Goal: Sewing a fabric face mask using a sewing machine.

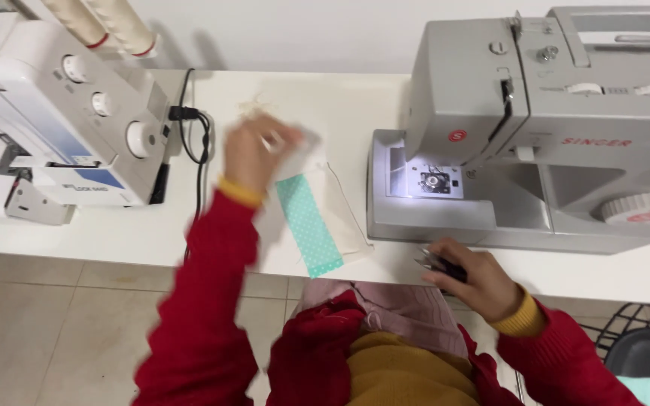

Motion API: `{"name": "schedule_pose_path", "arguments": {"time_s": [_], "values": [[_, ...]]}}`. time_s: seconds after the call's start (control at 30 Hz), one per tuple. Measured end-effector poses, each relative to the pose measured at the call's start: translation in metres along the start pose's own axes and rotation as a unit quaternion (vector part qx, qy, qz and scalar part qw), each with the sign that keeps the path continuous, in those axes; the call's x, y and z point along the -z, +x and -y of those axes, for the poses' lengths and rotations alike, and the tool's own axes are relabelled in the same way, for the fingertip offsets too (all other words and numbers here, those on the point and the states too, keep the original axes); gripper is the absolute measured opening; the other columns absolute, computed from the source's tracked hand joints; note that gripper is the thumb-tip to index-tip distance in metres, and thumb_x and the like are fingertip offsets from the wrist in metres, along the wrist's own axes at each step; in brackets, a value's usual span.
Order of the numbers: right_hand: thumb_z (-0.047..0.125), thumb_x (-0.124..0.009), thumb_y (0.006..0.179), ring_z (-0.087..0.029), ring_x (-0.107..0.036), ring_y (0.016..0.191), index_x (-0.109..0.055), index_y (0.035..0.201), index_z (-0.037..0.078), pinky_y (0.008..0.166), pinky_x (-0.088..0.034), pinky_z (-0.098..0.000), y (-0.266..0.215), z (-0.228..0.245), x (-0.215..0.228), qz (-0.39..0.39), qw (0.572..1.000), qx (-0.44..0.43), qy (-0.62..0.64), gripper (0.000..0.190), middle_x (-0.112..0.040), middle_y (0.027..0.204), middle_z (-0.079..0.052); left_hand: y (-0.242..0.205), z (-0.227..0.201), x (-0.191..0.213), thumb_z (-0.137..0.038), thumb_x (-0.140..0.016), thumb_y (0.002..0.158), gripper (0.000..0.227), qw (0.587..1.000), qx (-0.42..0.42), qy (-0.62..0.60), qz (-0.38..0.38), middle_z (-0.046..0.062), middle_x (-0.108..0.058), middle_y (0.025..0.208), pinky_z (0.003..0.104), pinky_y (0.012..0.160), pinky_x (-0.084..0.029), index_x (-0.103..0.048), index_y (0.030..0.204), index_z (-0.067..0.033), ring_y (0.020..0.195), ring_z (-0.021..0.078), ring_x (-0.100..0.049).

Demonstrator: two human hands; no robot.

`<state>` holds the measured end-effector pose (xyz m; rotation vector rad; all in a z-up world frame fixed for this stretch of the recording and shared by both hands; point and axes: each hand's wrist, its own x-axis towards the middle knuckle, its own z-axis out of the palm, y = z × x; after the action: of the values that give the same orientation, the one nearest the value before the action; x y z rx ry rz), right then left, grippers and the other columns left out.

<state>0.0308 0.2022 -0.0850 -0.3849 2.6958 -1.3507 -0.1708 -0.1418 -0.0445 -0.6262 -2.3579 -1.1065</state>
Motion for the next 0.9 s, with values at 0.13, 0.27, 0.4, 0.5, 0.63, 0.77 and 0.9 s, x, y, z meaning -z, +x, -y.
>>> {"name": "schedule_pose_path", "arguments": {"time_s": [0.13,0.27,0.4,0.5,0.63,0.77,0.9], "values": [[0.029,-0.076,0.084,-0.023,-0.073,0.076,-0.061,0.111,0.001,0.062,-0.058,-0.0342,-0.023,-0.045,0.0,-0.063,0.994,-0.002,-0.085,0.041,-0.073,0.088,-0.012,0.068,0.076,0.019,-0.003,-0.085,0.083,0.009,0.995,0.006,0.091,-0.047,0.004,-0.077,0.082,0.03,0.062,-0.053,-0.082,0.086,-0.0109,0.064,0.0147,-0.064],[0.027,-0.081,0.075,-0.024,-0.076,0.078,-0.071,0.11,0.008,0.066,-0.062,-0.0352,-0.042,-0.076,0.003,-0.104,0.982,-0.028,-0.153,0.041,-0.072,0.098,-0.008,0.101,0.096,0.019,-0.006,-0.083,0.085,0.006,0.987,0.124,0.057,-0.079,0.002,-0.077,0.08,0.028,0.066,-0.057,-0.081,0.088,-0.01,0.068,0.0127,-0.068],[0.02,-0.086,0.07,-0.025,-0.068,0.092,-0.076,0.111,0.012,0.081,-0.058,-0.0373,-0.049,-0.073,0.009,-0.15,0.96,-0.008,-0.237,0.043,-0.072,0.102,-0.004,0.098,0.121,0.014,0.006,-0.07,0.083,0.029,0.974,0.219,0.018,-0.048,0.0,-0.077,0.083,0.03,0.072,-0.061,-0.075,0.102,-0.0152,0.076,0.0125,-0.072],[0.018,-0.086,0.066,-0.026,-0.064,0.098,-0.077,0.113,0.014,0.087,-0.056,-0.0376,-0.052,-0.081,0.011,-0.183,0.953,-0.026,-0.239,0.048,-0.07,0.105,-0.005,0.081,0.238,-0.011,0.009,-0.079,0.057,0.036,0.961,0.033,0.268,0.054,0.005,-0.078,0.091,0.045,0.082,-0.055,-0.086,0.083,-0.016,0.089,0.0317,-0.066],[0.017,-0.085,0.068,-0.028,-0.064,0.102,-0.076,0.115,0.014,0.09,-0.055,-0.0392,-0.051,-0.077,0.014,-0.203,0.949,-0.012,-0.242,0.048,-0.069,0.107,-0.006,0.061,0.191,-0.013,0.0,-0.07,0.089,0.027,0.849,0.242,0.317,0.345,0.003,-0.078,0.104,0.034,0.09,-0.058,-0.086,0.094,-0.0201,0.091,0.0219,-0.073],[0.019,-0.089,0.063,-0.028,-0.064,0.1,-0.075,0.112,0.012,0.09,-0.054,-0.0394,-0.053,-0.081,0.015,-0.206,0.953,-0.018,-0.222,0.051,-0.07,0.107,-0.007,0.038,0.197,-0.04,0.005,-0.065,0.085,0.031,0.918,0.202,0.168,0.298,0.007,-0.079,0.1,0.035,0.083,-0.059,-0.082,0.1,-0.0157,0.09,0.0209,-0.074],[0.017,-0.087,0.067,-0.029,-0.067,0.104,-0.076,0.105,0.01,0.091,-0.054,-0.0395,-0.053,-0.064,0.018,-0.252,0.942,0.032,-0.219,0.04,-0.072,0.107,-0.009,0.013,0.027,-0.044,0.002,-0.071,0.087,0.014,0.988,0.037,-0.042,0.142,0.011,-0.079,0.084,0.031,0.07,-0.059,-0.08,0.094,-0.0072,0.071,0.0181,-0.076]]}}
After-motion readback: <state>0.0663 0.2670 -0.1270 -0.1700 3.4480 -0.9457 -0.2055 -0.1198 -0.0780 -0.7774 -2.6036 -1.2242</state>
